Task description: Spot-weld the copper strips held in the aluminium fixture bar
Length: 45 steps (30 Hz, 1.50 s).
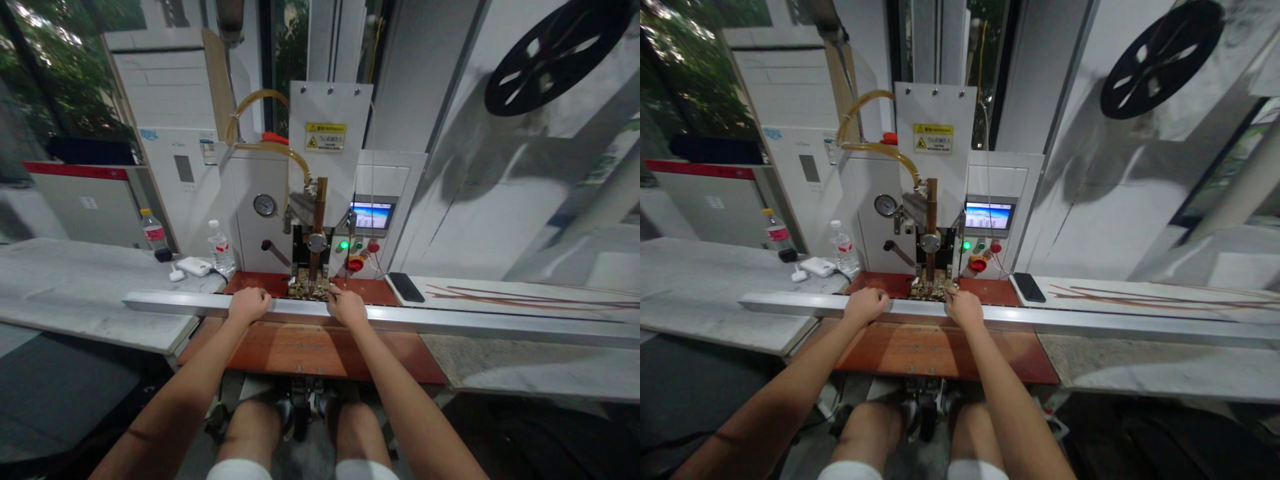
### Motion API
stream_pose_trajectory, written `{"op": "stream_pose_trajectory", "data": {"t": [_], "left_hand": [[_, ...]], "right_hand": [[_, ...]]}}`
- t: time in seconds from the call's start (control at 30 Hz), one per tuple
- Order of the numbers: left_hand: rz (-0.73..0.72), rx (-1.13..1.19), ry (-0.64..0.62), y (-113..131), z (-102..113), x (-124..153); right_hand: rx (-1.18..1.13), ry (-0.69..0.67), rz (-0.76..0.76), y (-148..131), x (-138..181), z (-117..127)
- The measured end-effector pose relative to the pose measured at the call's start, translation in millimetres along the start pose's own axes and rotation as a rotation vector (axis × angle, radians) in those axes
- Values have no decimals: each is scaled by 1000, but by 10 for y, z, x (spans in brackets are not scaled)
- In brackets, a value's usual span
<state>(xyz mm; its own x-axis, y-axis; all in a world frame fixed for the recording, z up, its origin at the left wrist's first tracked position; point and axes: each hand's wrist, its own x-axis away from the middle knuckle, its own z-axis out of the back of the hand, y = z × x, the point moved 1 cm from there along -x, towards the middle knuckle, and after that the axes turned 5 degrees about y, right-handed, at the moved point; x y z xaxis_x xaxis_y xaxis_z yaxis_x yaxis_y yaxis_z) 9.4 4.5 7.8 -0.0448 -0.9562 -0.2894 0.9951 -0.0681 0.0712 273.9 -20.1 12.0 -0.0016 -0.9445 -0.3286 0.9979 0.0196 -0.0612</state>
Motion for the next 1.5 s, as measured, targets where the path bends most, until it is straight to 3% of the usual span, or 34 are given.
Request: {"op": "stream_pose_trajectory", "data": {"t": [0.37, 1.5], "left_hand": [[-25, -17, 45, -16, -33, -6], [-30, 8, 17, -16, 1, 48]], "right_hand": [[-2, 17, 16, 9, 12, -8], [-33, 36, 11, 11, 55, 5]]}}
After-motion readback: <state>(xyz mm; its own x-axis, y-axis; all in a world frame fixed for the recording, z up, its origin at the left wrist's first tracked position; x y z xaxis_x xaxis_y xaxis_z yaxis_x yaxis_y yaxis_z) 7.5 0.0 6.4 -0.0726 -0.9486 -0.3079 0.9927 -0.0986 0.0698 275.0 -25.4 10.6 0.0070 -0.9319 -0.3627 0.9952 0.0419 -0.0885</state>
